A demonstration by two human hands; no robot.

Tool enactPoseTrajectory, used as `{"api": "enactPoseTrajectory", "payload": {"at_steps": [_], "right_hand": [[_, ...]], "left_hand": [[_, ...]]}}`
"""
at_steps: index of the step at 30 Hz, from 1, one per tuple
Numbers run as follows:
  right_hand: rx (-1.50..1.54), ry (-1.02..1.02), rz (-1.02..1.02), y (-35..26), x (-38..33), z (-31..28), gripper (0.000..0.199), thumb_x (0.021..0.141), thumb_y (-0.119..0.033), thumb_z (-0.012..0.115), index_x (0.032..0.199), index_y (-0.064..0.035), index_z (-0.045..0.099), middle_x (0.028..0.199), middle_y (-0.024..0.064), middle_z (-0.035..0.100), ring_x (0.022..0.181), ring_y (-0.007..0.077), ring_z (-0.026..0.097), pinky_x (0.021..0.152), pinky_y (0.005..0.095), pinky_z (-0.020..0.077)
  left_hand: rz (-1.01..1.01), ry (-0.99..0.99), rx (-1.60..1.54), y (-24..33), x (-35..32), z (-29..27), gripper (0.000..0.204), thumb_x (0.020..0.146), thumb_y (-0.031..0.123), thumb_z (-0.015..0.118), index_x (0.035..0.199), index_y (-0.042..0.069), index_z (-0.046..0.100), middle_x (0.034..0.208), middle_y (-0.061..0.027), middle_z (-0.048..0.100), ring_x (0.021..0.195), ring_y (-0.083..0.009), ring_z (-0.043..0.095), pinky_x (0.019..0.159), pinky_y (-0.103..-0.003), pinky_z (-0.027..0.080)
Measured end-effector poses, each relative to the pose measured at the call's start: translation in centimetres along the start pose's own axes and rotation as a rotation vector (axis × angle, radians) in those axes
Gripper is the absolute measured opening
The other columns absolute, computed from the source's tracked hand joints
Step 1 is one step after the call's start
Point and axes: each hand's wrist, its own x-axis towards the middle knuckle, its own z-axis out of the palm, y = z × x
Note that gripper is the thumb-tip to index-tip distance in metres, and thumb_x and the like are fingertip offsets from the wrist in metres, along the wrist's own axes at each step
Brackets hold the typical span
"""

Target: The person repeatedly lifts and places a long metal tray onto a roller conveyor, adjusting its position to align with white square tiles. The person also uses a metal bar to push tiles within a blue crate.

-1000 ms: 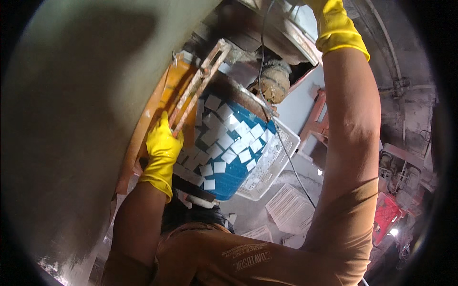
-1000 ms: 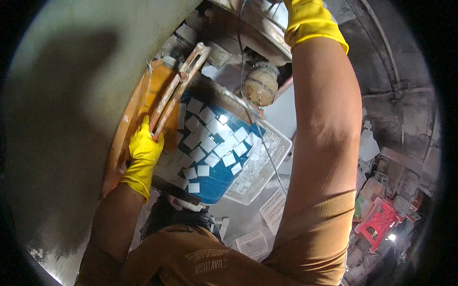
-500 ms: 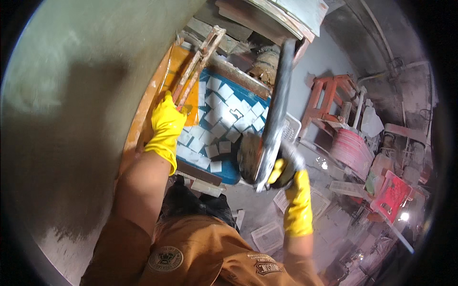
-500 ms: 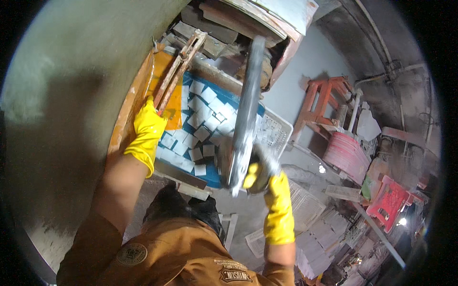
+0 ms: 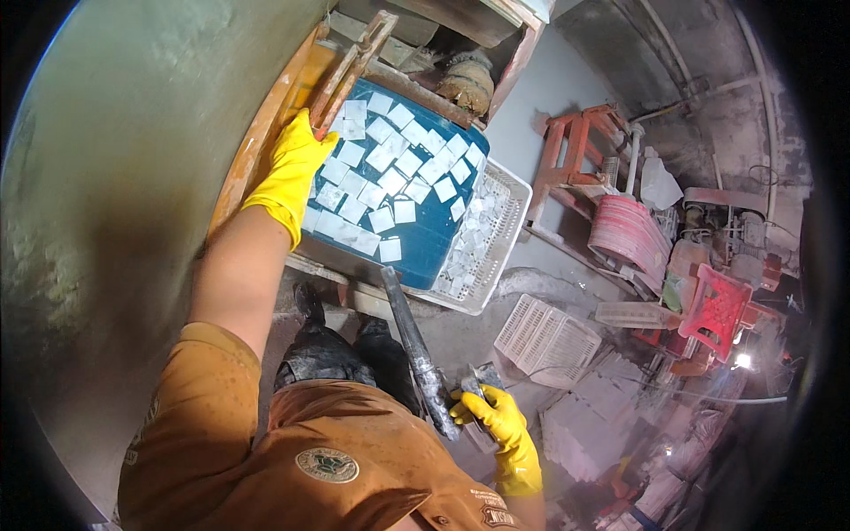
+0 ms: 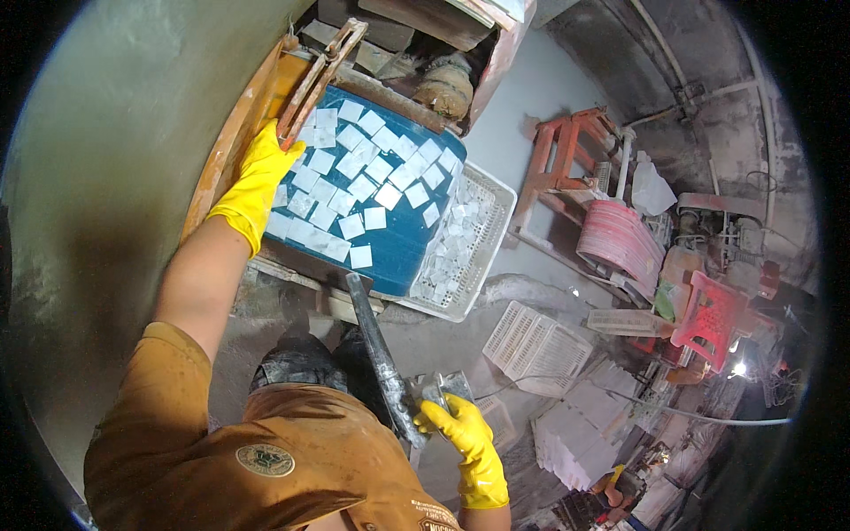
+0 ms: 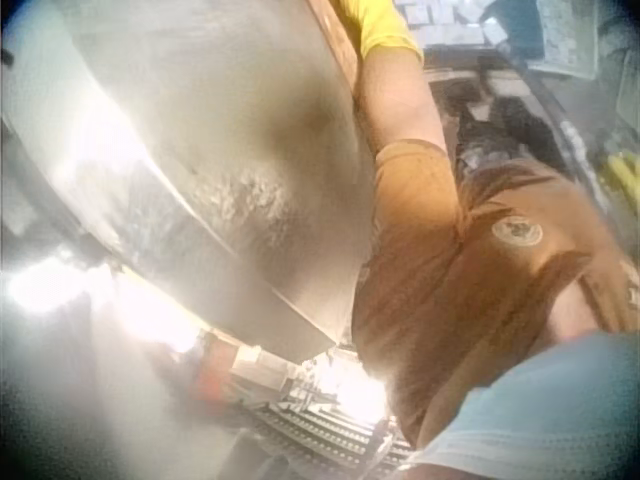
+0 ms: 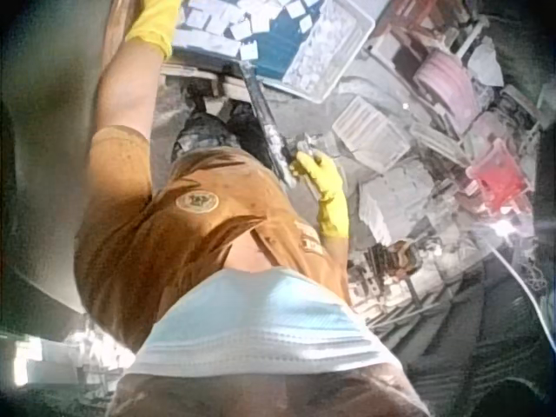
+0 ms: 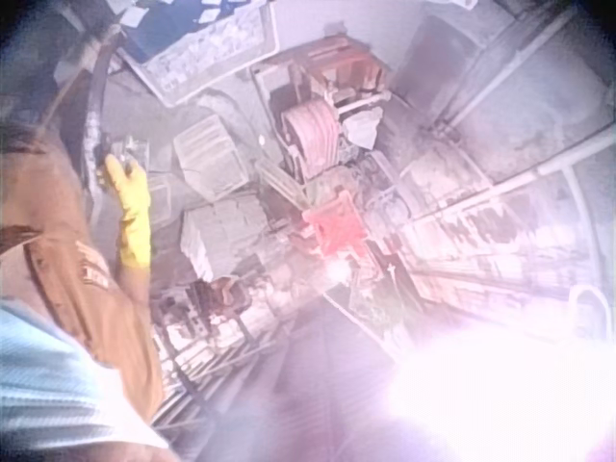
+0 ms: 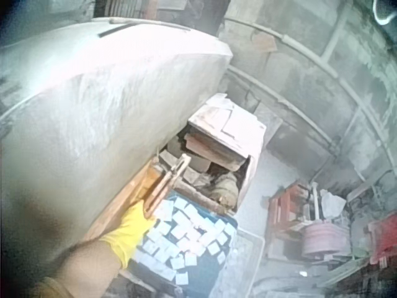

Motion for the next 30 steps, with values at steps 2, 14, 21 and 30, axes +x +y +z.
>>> {"api": "enactPoseTrajectory", "payload": {"at_steps": [2, 14, 21, 30], "right_hand": [[-0.073, 0.020, -0.006, -0.3, 0.1, 0.8, 0.038, 0.102, -0.027, 0.072, 0.121, 0.0058, 0.072, 0.096, 0.0141, 0.078, 0.084, 0.0216, 0.073, 0.080, 0.0334, 0.0587], [-0.283, 0.068, 0.062, -5.1, 3.0, 3.1, 0.041, 0.102, -0.033, 0.071, 0.119, 0.0048, 0.072, 0.095, 0.0155, 0.078, 0.082, 0.0241, 0.074, 0.079, 0.0347, 0.0602], [-0.361, 0.087, 0.088, -8.1, 3.1, 4.3, 0.041, 0.102, -0.033, 0.071, 0.116, 0.0049, 0.072, 0.096, 0.0163, 0.078, 0.081, 0.0242, 0.074, 0.078, 0.0351, 0.0605], [-0.366, 0.070, 0.074, -8.8, 3.1, 5.0, 0.043, 0.104, -0.036, 0.069, 0.116, 0.0050, 0.072, 0.096, 0.0170, 0.078, 0.081, 0.0243, 0.074, 0.078, 0.0357, 0.0606]], "left_hand": [[0.034, -0.001, -0.032, -1.8, -1.3, 0.0, 0.080, 0.082, 0.040, 0.088, 0.146, 0.005, 0.056, 0.140, -0.0234, 0.066, 0.128, -0.0421, 0.064, 0.107, -0.048, 0.052], [-0.229, 0.002, 0.237, -1.8, -7.7, -3.0, 0.077, 0.084, 0.049, 0.083, 0.142, 0.003, 0.060, 0.135, -0.0235, 0.069, 0.124, -0.0421, 0.067, 0.104, -0.047, 0.054], [-0.275, -0.054, 0.215, -0.8, -8.2, -4.8, 0.082, 0.085, 0.048, 0.081, 0.149, 0.004, 0.054, 0.136, -0.0266, 0.067, 0.124, -0.0449, 0.067, 0.105, -0.050, 0.053], [-0.186, 0.015, 0.197, -2.2, -7.9, -3.9, 0.078, 0.084, 0.047, 0.081, 0.144, 0.004, 0.057, 0.130, -0.0257, 0.070, 0.118, -0.0456, 0.069, 0.101, -0.051, 0.055]]}}
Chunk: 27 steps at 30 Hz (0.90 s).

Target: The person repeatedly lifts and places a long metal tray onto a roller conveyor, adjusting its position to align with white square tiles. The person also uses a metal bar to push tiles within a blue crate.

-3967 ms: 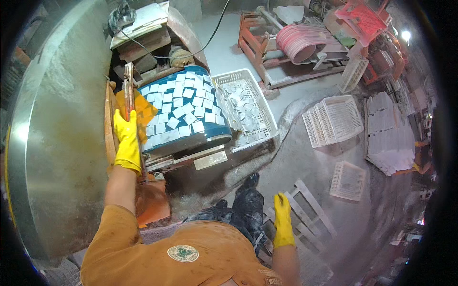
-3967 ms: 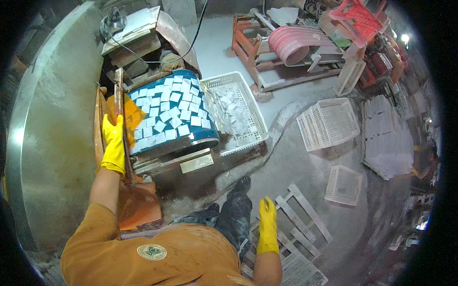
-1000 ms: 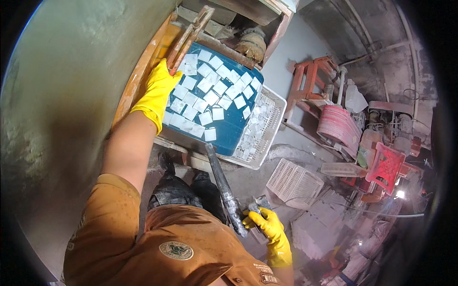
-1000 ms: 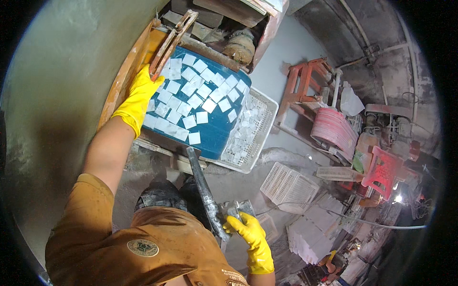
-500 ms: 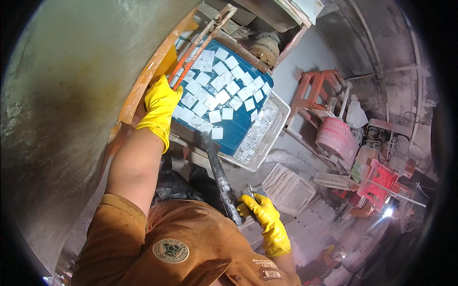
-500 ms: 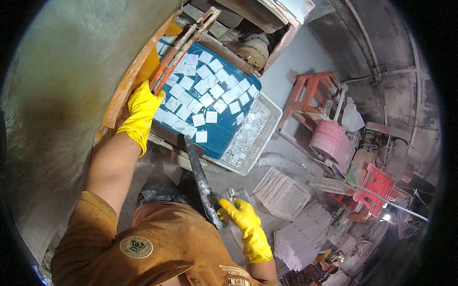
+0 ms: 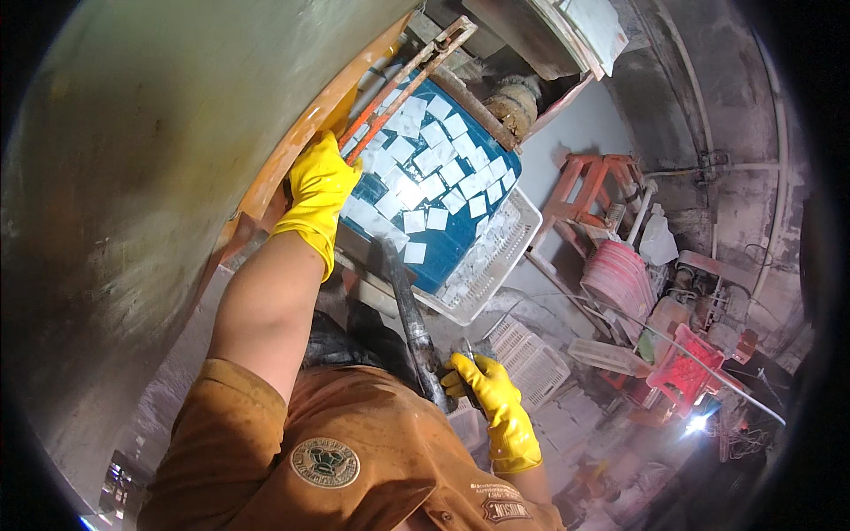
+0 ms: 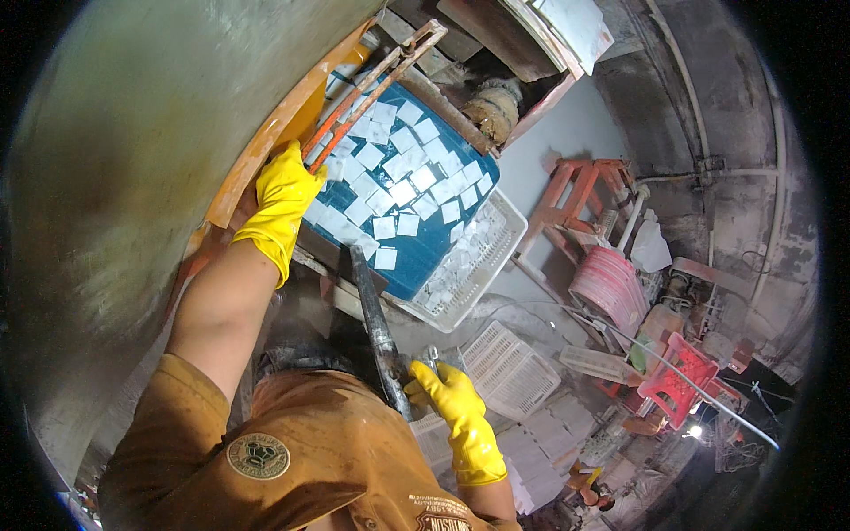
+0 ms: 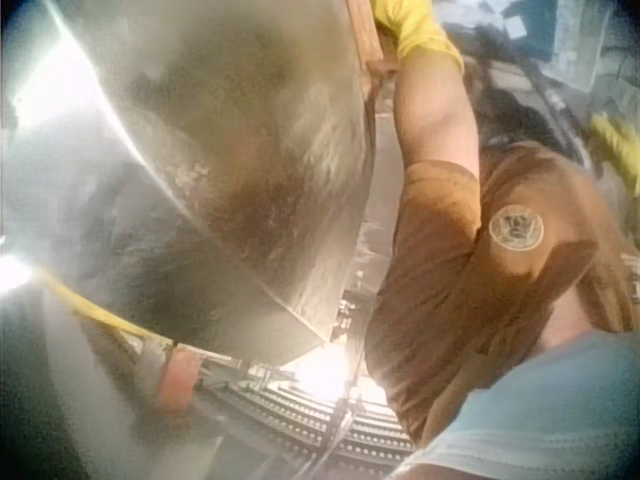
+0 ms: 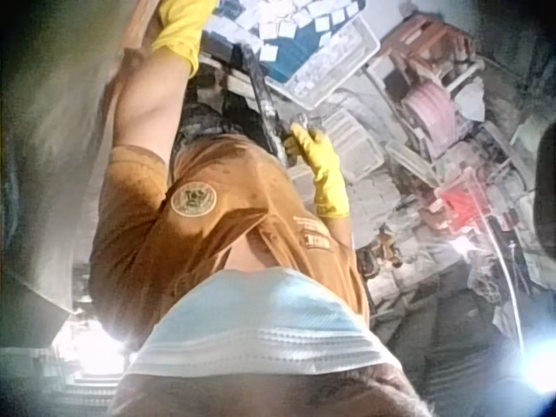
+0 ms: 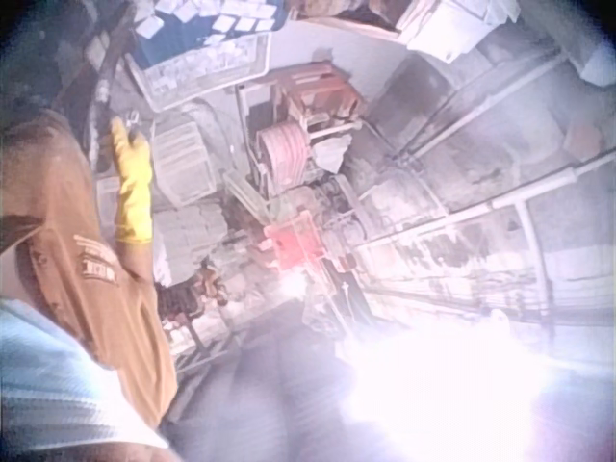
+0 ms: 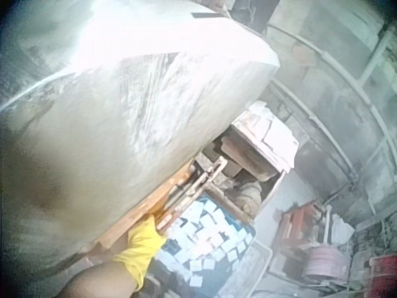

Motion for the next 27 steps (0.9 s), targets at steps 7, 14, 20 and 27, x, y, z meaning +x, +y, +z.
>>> {"api": "enactPoseTrajectory", "payload": {"at_steps": [7, 14, 20, 27], "right_hand": [[-0.021, 0.024, -0.041, -0.2, -0.4, 1.2, 0.048, 0.106, -0.041, 0.066, 0.115, 0.0052, 0.072, 0.095, 0.0165, 0.077, 0.080, 0.0241, 0.074, 0.078, 0.0356, 0.0606], [0.002, 0.047, -0.068, 0.0, -1.1, 2.2, 0.053, 0.106, -0.046, 0.065, 0.115, 0.0058, 0.072, 0.092, 0.0155, 0.076, 0.076, 0.0234, 0.072, 0.075, 0.0347, 0.0607], [0.024, 0.050, -0.076, 0.6, -1.1, 2.8, 0.054, 0.105, -0.047, 0.066, 0.115, 0.0063, 0.072, 0.090, 0.0156, 0.076, 0.075, 0.0232, 0.072, 0.074, 0.0336, 0.0603], [0.023, 0.060, -0.077, 0.8, -1.6, 3.6, 0.056, 0.105, -0.048, 0.066, 0.115, 0.0067, 0.072, 0.091, 0.0164, 0.076, 0.075, 0.0236, 0.072, 0.074, 0.0341, 0.0602]], "left_hand": [[0.040, 0.118, 0.022, -1.2, 0.9, 1.9, 0.073, 0.082, 0.047, 0.083, 0.138, 0.006, 0.060, 0.123, -0.0238, 0.072, 0.112, -0.0443, 0.071, 0.095, -0.051, 0.057], [-0.005, 0.051, 0.068, -0.6, 0.6, 0.5, 0.074, 0.084, 0.052, 0.082, 0.138, 0.006, 0.061, 0.125, -0.0223, 0.071, 0.111, -0.0428, 0.072, 0.093, -0.052, 0.058], [-0.022, -0.056, 0.044, 0.1, 0.1, -1.2, 0.076, 0.085, 0.054, 0.081, 0.140, 0.006, 0.059, 0.132, -0.0212, 0.069, 0.116, -0.0408, 0.071, 0.098, -0.051, 0.057], [-0.010, -0.015, 0.070, -0.4, 0.5, -0.6, 0.077, 0.086, 0.055, 0.081, 0.141, 0.007, 0.058, 0.133, -0.0207, 0.069, 0.118, -0.0405, 0.070, 0.100, -0.051, 0.056]]}}
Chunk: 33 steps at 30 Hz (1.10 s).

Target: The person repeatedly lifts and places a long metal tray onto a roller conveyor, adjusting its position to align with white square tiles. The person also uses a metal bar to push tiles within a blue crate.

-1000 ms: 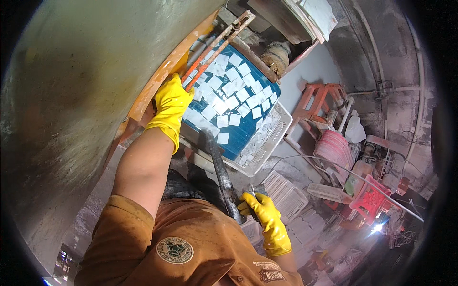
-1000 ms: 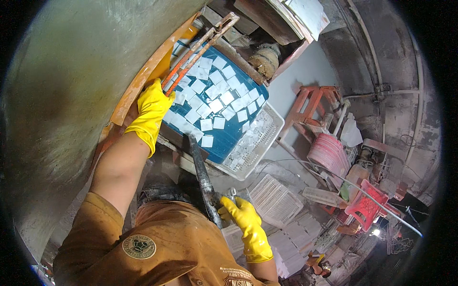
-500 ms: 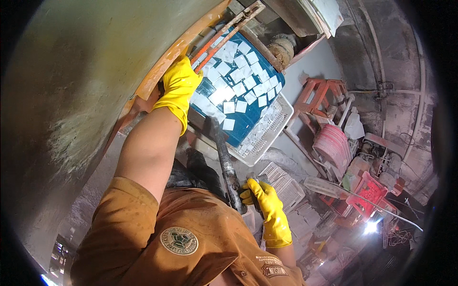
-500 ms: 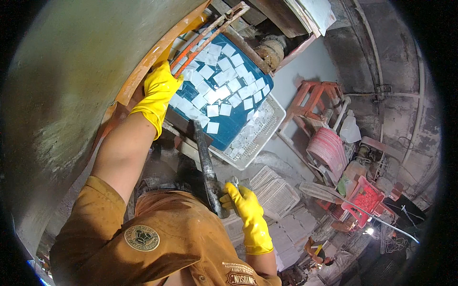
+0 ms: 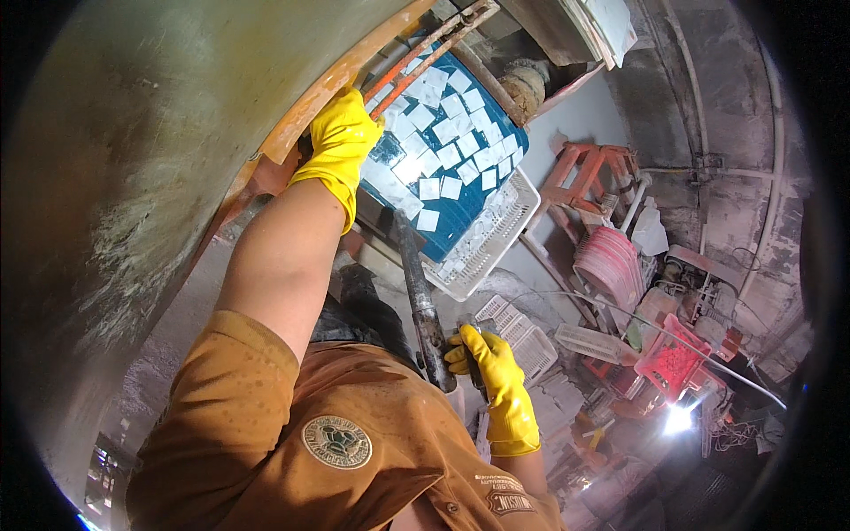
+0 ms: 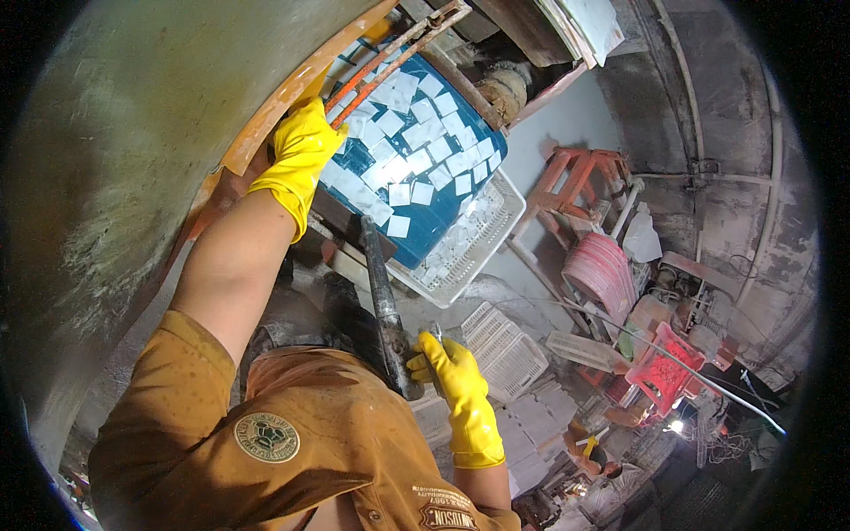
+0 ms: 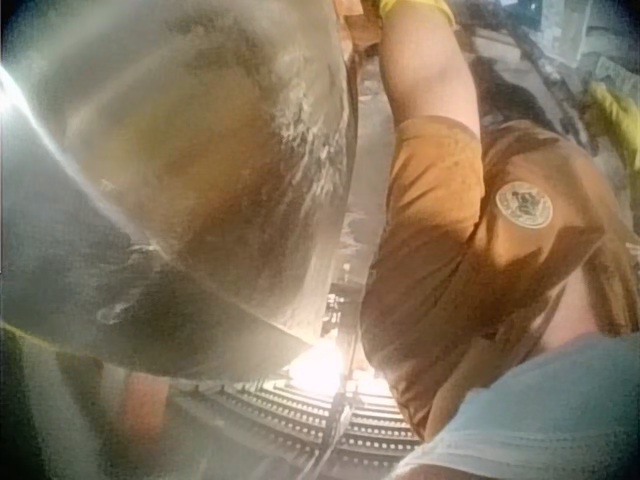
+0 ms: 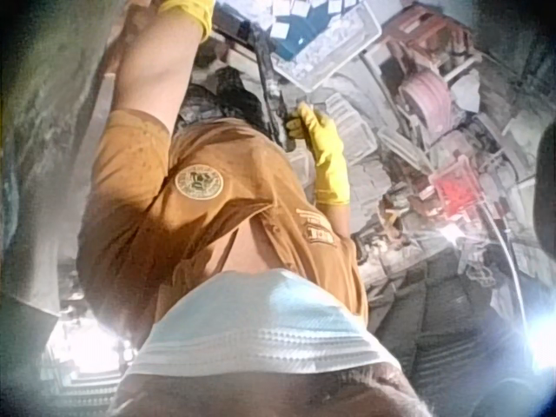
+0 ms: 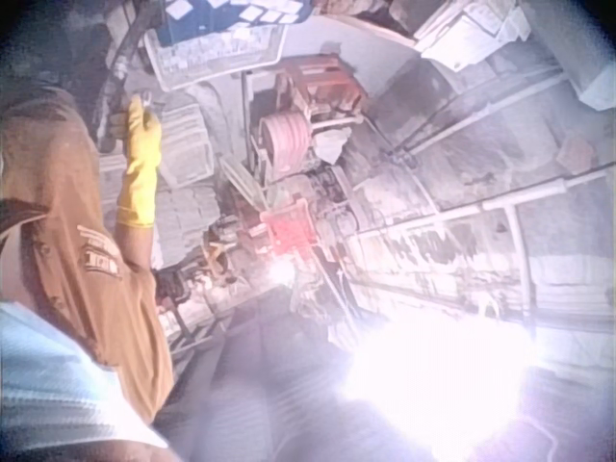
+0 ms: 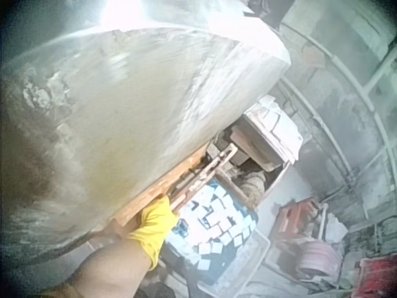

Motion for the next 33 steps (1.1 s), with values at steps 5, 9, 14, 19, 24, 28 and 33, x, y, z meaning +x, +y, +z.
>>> {"api": "enactPoseTrajectory", "payload": {"at_steps": [5, 9, 14, 19, 24, 28, 33], "right_hand": [[0.004, 0.007, -0.002, 0.1, -0.3, 0.3, 0.058, 0.104, -0.050, 0.066, 0.115, 0.0069, 0.072, 0.092, 0.0174, 0.077, 0.076, 0.0244, 0.073, 0.075, 0.0350, 0.0605], [0.003, 0.003, -0.002, 0.2, -0.2, 0.3, 0.057, 0.104, -0.049, 0.067, 0.115, 0.0069, 0.072, 0.093, 0.0177, 0.077, 0.076, 0.0248, 0.073, 0.076, 0.0355, 0.0610], [0.023, 0.010, 0.008, 0.5, -0.1, 0.1, 0.056, 0.104, -0.048, 0.067, 0.115, 0.0066, 0.072, 0.093, 0.0171, 0.077, 0.077, 0.0243, 0.073, 0.075, 0.0353, 0.0615], [0.017, 0.014, 0.010, 0.5, 0.0, -0.2, 0.056, 0.104, -0.048, 0.068, 0.114, 0.0065, 0.072, 0.093, 0.0168, 0.076, 0.077, 0.0244, 0.073, 0.075, 0.0353, 0.0616], [0.026, 0.014, 0.018, 0.1, -0.2, -0.1, 0.057, 0.104, -0.048, 0.068, 0.115, 0.0068, 0.072, 0.093, 0.0172, 0.076, 0.077, 0.0247, 0.073, 0.075, 0.0359, 0.0613], [0.014, 0.021, 0.022, -0.5, -0.4, 0.0, 0.057, 0.104, -0.049, 0.068, 0.116, 0.0071, 0.072, 0.093, 0.0176, 0.076, 0.077, 0.0249, 0.073, 0.075, 0.0361, 0.0610], [0.009, 0.007, 0.011, -0.8, -0.6, -0.1, 0.057, 0.104, -0.048, 0.067, 0.116, 0.0073, 0.072, 0.093, 0.0177, 0.076, 0.077, 0.0248, 0.073, 0.075, 0.0358, 0.0608]], "left_hand": [[0.019, 0.001, -0.030, -0.2, 0.1, 0.0, 0.076, 0.086, 0.054, 0.081, 0.141, 0.007, 0.058, 0.131, -0.0203, 0.069, 0.118, -0.0404, 0.070, 0.099, -0.051, 0.056], [0.039, 0.021, -0.030, -0.5, 0.3, 0.4, 0.074, 0.087, 0.053, 0.081, 0.141, 0.007, 0.059, 0.131, -0.0200, 0.070, 0.118, -0.0403, 0.070, 0.099, -0.051, 0.056], [0.013, -0.025, -0.056, -0.3, 0.2, -0.3, 0.074, 0.087, 0.054, 0.080, 0.141, 0.007, 0.059, 0.131, -0.0196, 0.070, 0.118, -0.0400, 0.070, 0.099, -0.051, 0.056], [0.015, -0.014, -0.021, -0.5, 0.5, -0.2, 0.074, 0.087, 0.055, 0.080, 0.141, 0.007, 0.059, 0.132, -0.0196, 0.070, 0.118, -0.0398, 0.070, 0.099, -0.050, 0.056], [0.016, -0.009, 0.013, -0.5, 0.5, -0.2, 0.075, 0.087, 0.055, 0.080, 0.141, 0.007, 0.060, 0.132, -0.0196, 0.070, 0.118, -0.0394, 0.070, 0.099, -0.050, 0.056], [0.004, -0.064, -0.023, -0.5, 0.6, -0.7, 0.076, 0.087, 0.055, 0.080, 0.141, 0.006, 0.060, 0.131, -0.0197, 0.070, 0.117, -0.0395, 0.071, 0.098, -0.051, 0.057], [0.003, -0.064, -0.013, -0.4, 0.8, -1.0, 0.075, 0.086, 0.054, 0.081, 0.140, 0.006, 0.061, 0.131, -0.0198, 0.070, 0.116, -0.0403, 0.071, 0.097, -0.051, 0.057]]}}
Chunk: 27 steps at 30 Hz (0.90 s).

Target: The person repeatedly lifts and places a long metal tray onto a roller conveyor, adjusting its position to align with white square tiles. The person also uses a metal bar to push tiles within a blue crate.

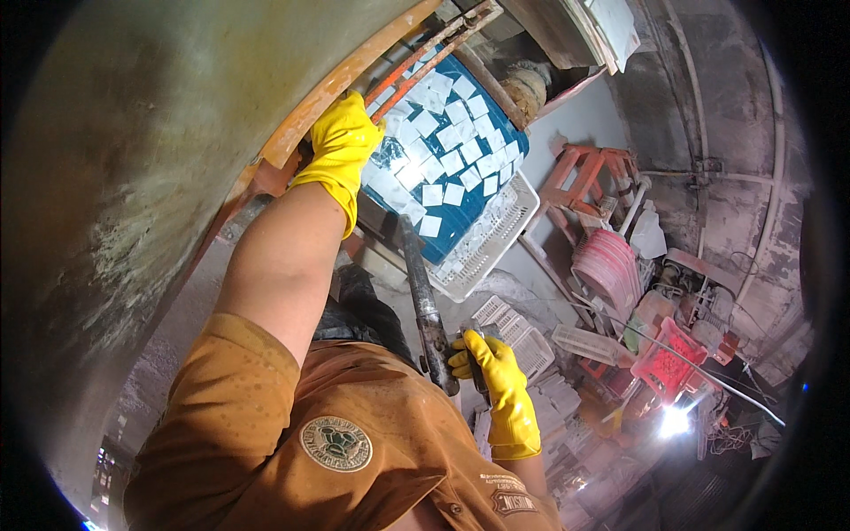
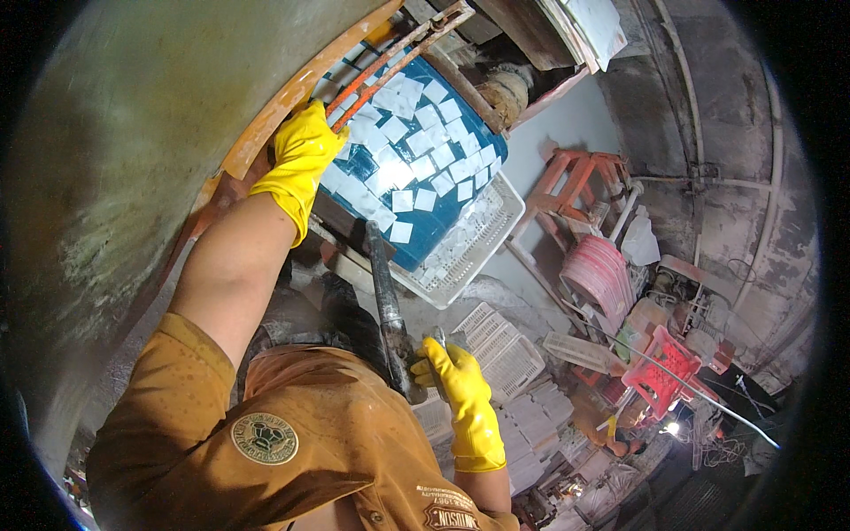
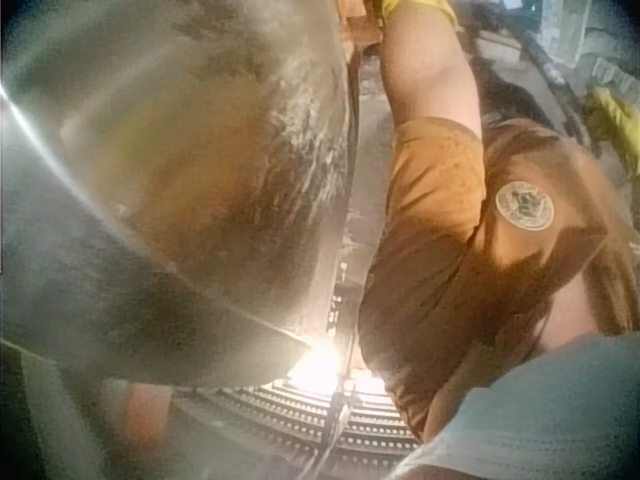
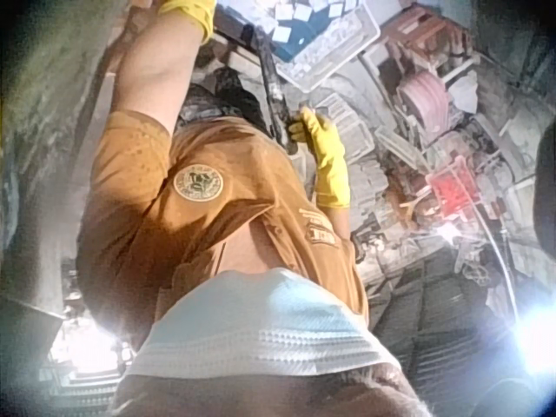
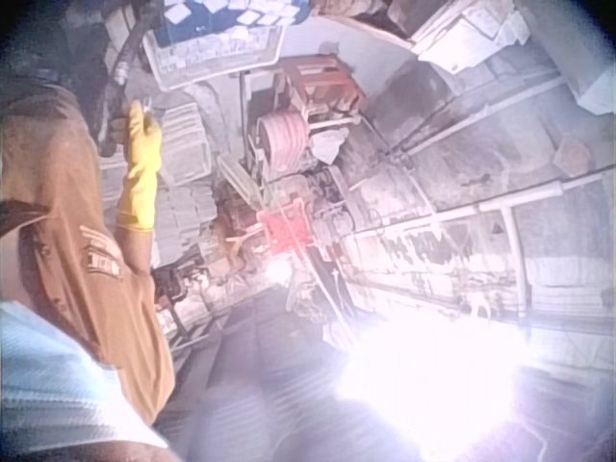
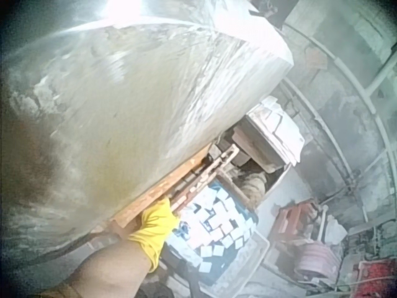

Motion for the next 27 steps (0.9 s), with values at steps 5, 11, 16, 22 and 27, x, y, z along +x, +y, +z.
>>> {"api": "enactPoseTrajectory", "payload": {"at_steps": [5, 11, 16, 22, 27], "right_hand": [[0.008, 0.006, 0.008, -1.0, -0.2, 0.1, 0.056, 0.105, -0.047, 0.067, 0.116, 0.0075, 0.072, 0.092, 0.0176, 0.076, 0.077, 0.0248, 0.073, 0.075, 0.0355, 0.0606], [0.008, 0.019, 0.010, -1.9, -0.2, 0.1, 0.054, 0.105, -0.046, 0.067, 0.115, 0.0072, 0.072, 0.092, 0.0173, 0.077, 0.077, 0.0247, 0.073, 0.075, 0.0354, 0.0600], [0.017, 0.014, 0.010, -2.5, 0.3, -0.3, 0.053, 0.106, -0.045, 0.066, 0.115, 0.0068, 0.072, 0.092, 0.0172, 0.077, 0.076, 0.0247, 0.072, 0.074, 0.0353, 0.0597], [0.043, 0.006, 0.018, -3.2, 1.0, -0.8, 0.053, 0.105, -0.046, 0.067, 0.115, 0.0060, 0.072, 0.092, 0.0171, 0.077, 0.076, 0.0246, 0.072, 0.073, 0.0355, 0.0600], [0.052, -0.001, 0.027, -4.2, 1.4, -0.9, 0.054, 0.104, -0.048, 0.069, 0.115, 0.0057, 0.071, 0.095, 0.0185, 0.077, 0.079, 0.0255, 0.074, 0.076, 0.0357, 0.0609]], "left_hand": [[-0.017, 0.010, -0.003, 0.0, -0.1, -0.3, 0.073, 0.085, 0.051, 0.083, 0.138, 0.006, 0.062, 0.128, -0.0201, 0.071, 0.114, -0.0402, 0.071, 0.096, -0.050, 0.058], [-0.016, -0.005, -0.030, -0.2, 0.2, -0.3, 0.070, 0.084, 0.049, 0.083, 0.136, 0.006, 0.063, 0.127, -0.0202, 0.071, 0.112, -0.0399, 0.072, 0.094, -0.050, 0.058], [-0.009, -0.019, -0.050, -0.5, 0.4, -0.4, 0.072, 0.084, 0.049, 0.083, 0.137, 0.006, 0.062, 0.128, -0.0205, 0.071, 0.113, -0.0399, 0.072, 0.095, -0.049, 0.057], [-0.017, -0.061, -0.081, -0.3, 0.2, -1.3, 0.077, 0.085, 0.048, 0.083, 0.144, 0.005, 0.059, 0.131, -0.0210, 0.070, 0.118, -0.0400, 0.070, 0.100, -0.049, 0.056], [-0.012, -0.036, -0.052, -0.5, 0.2, -1.4, 0.077, 0.084, 0.048, 0.083, 0.143, 0.004, 0.060, 0.131, -0.0212, 0.071, 0.118, -0.0403, 0.070, 0.100, -0.049, 0.056]]}}
